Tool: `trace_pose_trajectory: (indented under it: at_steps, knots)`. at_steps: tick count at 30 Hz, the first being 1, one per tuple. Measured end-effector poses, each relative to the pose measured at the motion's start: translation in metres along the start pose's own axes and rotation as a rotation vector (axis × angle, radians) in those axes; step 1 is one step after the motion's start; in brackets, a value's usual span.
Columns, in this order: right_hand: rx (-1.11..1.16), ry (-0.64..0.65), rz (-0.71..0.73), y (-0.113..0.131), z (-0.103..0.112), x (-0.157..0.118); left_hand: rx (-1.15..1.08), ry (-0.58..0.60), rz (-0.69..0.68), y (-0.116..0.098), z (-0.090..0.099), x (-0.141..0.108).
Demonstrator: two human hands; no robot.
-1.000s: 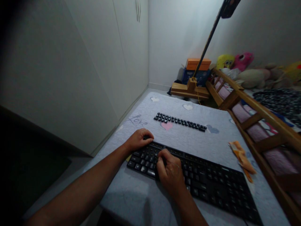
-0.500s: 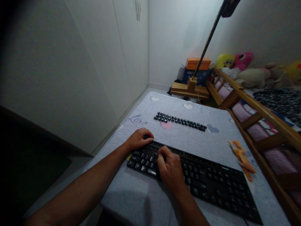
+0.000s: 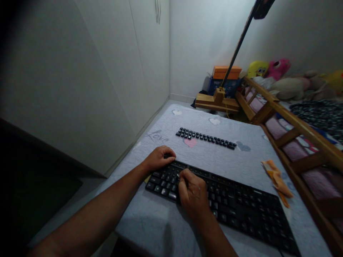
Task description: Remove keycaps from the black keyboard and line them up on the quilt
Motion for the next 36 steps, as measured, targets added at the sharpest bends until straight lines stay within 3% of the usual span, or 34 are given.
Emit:
trace_pose_trajectory:
  at_steps: [6,14,27,36]
  knots:
    - [-0.109,-0.024,0.072,0.007,0.001,0.001,-0.014,0.002,-0.009,-0.001,0.000,-0.001]
    - [-0.135,-0.060,0.056,0.004,0.004,0.001,-0.019,-0.003,0.008,0.001,0.001,0.000]
    - [-0.014,-0.125,0.070,0.005,0.012,-0.003,0.003,-0.006,0.020,0.002,0.000,-0.001]
    - [0.064,-0.153,-0.006,-0.005,0.012,-0.008,0.007,-0.011,0.000,0.002,-0.001,0.000]
Point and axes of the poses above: each hand's wrist, its own x-axis towards the middle knuckle, its own z-axis out of the back of the hand, y = z × x, the point moved 10 cm from there along x, towards the middle knuckle, and after that the axes turned 15 degrees about z, right-handed, at the moved point
